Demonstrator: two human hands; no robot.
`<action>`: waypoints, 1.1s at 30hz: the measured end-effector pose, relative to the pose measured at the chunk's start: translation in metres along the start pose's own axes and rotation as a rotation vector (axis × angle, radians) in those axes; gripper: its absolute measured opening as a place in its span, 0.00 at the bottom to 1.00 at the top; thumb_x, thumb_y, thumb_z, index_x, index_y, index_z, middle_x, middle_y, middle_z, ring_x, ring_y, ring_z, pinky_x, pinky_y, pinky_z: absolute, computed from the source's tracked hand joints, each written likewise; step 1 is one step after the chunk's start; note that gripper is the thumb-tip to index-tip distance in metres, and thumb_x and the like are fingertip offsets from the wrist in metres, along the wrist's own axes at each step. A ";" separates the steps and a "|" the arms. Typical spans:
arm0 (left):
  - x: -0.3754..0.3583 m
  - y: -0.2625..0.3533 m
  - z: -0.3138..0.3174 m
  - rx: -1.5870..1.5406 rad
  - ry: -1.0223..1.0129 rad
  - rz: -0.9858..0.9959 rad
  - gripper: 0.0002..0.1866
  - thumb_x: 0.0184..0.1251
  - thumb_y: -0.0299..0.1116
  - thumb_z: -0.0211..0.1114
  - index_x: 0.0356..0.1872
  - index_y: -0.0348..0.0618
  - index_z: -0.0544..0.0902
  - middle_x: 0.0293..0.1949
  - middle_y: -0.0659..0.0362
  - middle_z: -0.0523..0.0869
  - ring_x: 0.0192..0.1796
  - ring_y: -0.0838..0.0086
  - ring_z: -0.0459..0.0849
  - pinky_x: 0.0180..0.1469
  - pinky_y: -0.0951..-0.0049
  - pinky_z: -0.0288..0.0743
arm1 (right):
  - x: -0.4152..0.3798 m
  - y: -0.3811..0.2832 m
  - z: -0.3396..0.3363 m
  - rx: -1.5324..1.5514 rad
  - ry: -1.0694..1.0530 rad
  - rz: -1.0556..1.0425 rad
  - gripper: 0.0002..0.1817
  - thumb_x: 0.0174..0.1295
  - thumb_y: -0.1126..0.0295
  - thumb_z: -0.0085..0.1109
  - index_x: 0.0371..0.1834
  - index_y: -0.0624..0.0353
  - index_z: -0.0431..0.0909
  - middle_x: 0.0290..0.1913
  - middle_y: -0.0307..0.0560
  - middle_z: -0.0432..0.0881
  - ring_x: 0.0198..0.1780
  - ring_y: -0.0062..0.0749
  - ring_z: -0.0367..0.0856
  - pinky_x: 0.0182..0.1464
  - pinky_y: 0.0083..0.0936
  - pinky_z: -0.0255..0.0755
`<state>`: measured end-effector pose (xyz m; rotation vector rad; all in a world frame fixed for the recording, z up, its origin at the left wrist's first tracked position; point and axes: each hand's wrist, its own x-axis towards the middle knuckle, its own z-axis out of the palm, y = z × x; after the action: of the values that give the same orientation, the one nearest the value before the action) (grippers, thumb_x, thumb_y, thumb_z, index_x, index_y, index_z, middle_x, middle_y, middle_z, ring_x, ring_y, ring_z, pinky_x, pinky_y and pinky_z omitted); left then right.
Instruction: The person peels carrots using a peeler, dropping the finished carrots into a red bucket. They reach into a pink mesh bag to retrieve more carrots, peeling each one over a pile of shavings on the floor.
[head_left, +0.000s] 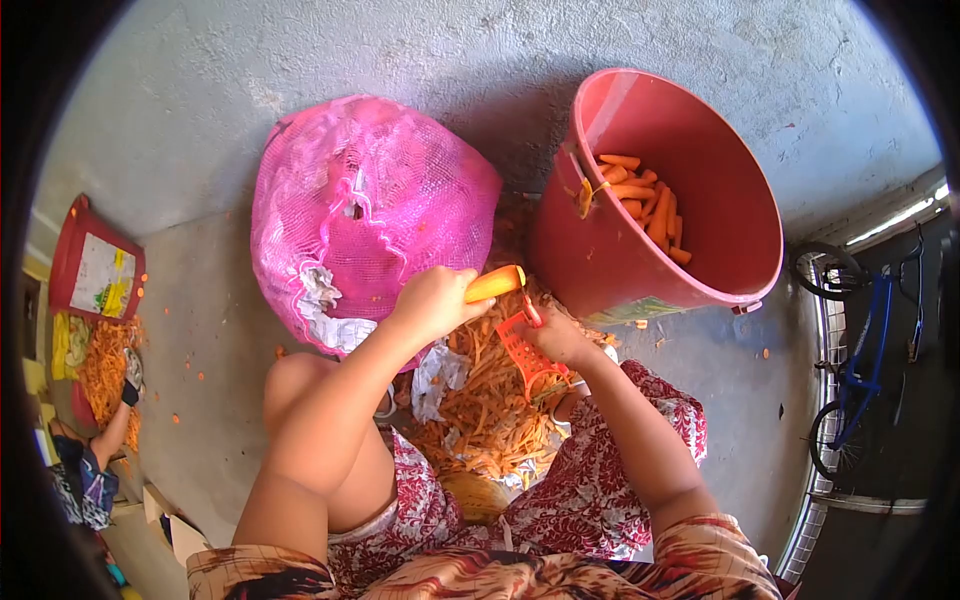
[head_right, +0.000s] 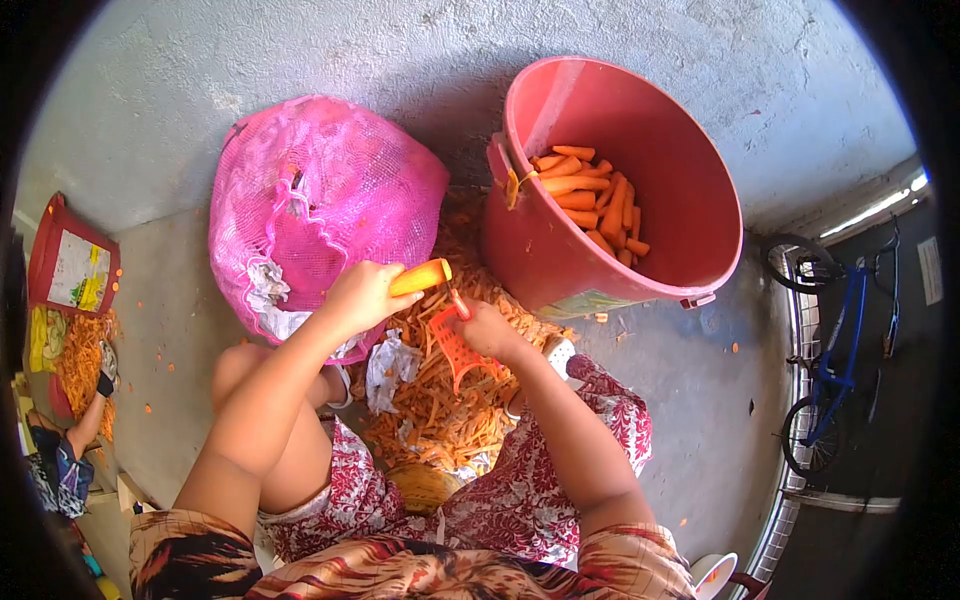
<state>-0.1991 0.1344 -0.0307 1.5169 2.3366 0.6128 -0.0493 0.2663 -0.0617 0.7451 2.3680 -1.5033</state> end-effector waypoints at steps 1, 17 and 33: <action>0.000 0.000 0.001 0.026 0.012 0.011 0.17 0.49 0.44 0.63 0.24 0.36 0.76 0.15 0.51 0.76 0.19 0.65 0.77 0.24 0.66 0.68 | 0.002 0.005 0.002 0.003 0.015 -0.005 0.12 0.51 0.68 0.49 0.35 0.64 0.72 0.28 0.51 0.76 0.32 0.34 0.73 0.37 0.29 0.66; -0.013 -0.005 0.008 -1.831 -1.202 -0.350 0.23 0.57 0.56 0.51 0.21 0.45 0.66 0.07 0.70 0.58 0.07 0.89 0.55 0.06 0.88 0.52 | -0.010 -0.011 -0.017 0.040 -0.085 -0.170 0.15 0.55 0.66 0.49 0.44 0.61 0.70 0.34 0.49 0.76 0.37 0.32 0.73 0.42 0.27 0.65; -0.001 -0.001 0.029 -0.556 -0.003 -0.097 0.19 0.60 0.42 0.56 0.41 0.37 0.65 0.22 0.55 0.74 0.15 0.79 0.68 0.18 0.76 0.63 | 0.008 0.002 -0.004 0.003 0.045 -0.111 0.11 0.51 0.69 0.48 0.37 0.62 0.72 0.30 0.53 0.76 0.34 0.40 0.75 0.39 0.31 0.66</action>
<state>-0.1862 0.1392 -0.0565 1.1378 1.9841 1.1148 -0.0552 0.2725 -0.0651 0.6646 2.4786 -1.5496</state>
